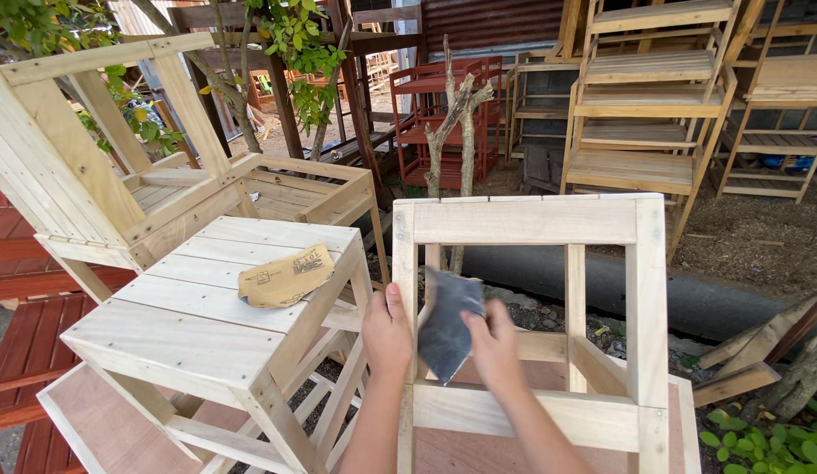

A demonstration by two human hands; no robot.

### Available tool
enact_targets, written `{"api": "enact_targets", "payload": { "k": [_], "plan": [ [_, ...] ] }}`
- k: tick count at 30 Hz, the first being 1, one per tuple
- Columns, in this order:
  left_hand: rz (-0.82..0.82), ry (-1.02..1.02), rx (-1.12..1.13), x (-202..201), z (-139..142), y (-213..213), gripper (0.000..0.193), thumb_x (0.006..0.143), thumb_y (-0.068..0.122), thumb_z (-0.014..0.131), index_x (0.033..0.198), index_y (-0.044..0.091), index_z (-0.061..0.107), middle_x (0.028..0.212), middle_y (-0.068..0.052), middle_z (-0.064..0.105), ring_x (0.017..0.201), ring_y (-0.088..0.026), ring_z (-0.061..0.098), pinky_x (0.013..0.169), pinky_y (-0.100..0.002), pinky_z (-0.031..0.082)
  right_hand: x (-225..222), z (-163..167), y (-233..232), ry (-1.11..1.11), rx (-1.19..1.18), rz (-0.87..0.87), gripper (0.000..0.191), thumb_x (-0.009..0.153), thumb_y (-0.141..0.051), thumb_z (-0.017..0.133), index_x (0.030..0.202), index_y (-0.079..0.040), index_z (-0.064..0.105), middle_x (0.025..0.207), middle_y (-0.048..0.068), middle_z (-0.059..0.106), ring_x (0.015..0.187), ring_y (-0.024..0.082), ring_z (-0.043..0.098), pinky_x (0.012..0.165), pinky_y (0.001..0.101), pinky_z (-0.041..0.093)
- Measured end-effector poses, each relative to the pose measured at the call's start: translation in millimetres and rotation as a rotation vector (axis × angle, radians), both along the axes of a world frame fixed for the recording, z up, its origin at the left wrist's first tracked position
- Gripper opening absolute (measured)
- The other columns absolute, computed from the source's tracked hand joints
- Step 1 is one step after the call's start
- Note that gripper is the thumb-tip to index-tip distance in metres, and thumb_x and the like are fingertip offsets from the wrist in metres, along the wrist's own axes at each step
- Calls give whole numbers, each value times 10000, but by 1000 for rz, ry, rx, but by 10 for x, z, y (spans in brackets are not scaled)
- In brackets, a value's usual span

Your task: The person sands the frame of a wooden stool using a sanding block. They hold the stool with one hand and rub the sanding block along the legs and crossbars, moving systematically around the frame to smooth the surfaces.

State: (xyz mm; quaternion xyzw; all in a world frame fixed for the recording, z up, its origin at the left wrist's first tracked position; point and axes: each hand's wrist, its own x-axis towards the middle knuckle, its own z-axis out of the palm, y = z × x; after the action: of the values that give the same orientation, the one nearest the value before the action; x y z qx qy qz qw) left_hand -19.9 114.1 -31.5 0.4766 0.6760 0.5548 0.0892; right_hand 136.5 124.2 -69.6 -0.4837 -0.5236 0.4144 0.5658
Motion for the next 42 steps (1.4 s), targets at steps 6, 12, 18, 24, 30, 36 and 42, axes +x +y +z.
{"api": "enact_targets", "payload": {
  "k": [6, 12, 18, 24, 30, 36, 42],
  "plan": [
    [137, 226, 102, 51, -138, 107, 515, 1023, 506, 415, 1213, 86, 644, 1330, -131, 565, 1287, -367, 445, 1054, -591, 298, -663, 129, 42, 501, -133, 418, 595, 925, -461, 577, 1454, -214, 462, 1428, 25, 573, 1280, 124, 536, 1047, 307, 431],
    [52, 378, 147, 74, -149, 126, 539, 1028, 448, 454, 1513, 218, 490, 1593, -29, 407, 1466, -360, 267, 1146, -641, 116, -622, 105, 167, 515, -218, 468, 775, 978, -605, 439, 1473, -12, 500, 1465, 144, 599, 1305, 218, 577, 1071, 367, 455],
    [-24, 393, 137, 86, -83, 18, 637, 972, 490, 515, 1519, 172, 442, 1618, 52, 392, 1536, -358, 144, 1154, -682, -2, -567, -27, 322, 391, -254, 373, 786, 1070, -580, 389, 1463, 99, 342, 1489, 280, 313, 1368, 397, 276, 1169, 507, 320],
    [-93, 301, 136, 90, -155, 14, 567, 1042, 459, 387, 1528, 178, 459, 1623, 49, 406, 1557, -361, 111, 1172, -681, -26, -623, 58, 182, 566, -123, 508, 708, 1000, -591, 372, 1438, -57, 524, 1401, 81, 617, 1274, 185, 599, 1091, 370, 444],
    [-132, 254, 155, 89, -214, -23, 564, 1070, 453, 301, 1539, 179, 454, 1613, 35, 427, 1571, -363, 88, 1183, -663, -46, -642, 221, 119, 568, -210, 523, 761, 1007, -614, 313, 1495, -51, 470, 1472, 135, 528, 1353, 246, 530, 1106, 395, 404],
    [-162, 226, 169, 90, -227, -40, 555, 1062, 439, 318, 1541, 192, 453, 1612, 29, 434, 1565, -358, 94, 1184, -650, -51, -675, 112, -3, 378, -16, 421, 765, 997, -627, 341, 1497, -58, 443, 1530, 83, 510, 1402, 180, 464, 1158, 345, 359],
    [-171, 196, 166, 77, -213, -62, 550, 1063, 442, 330, 1547, 210, 446, 1613, 44, 441, 1578, -352, 79, 1190, -637, -71, -709, 97, 135, 456, -42, 462, 822, 1021, -631, 331, 1494, 26, 477, 1480, 182, 524, 1372, 267, 521, 1139, 394, 380]
  ]
}}
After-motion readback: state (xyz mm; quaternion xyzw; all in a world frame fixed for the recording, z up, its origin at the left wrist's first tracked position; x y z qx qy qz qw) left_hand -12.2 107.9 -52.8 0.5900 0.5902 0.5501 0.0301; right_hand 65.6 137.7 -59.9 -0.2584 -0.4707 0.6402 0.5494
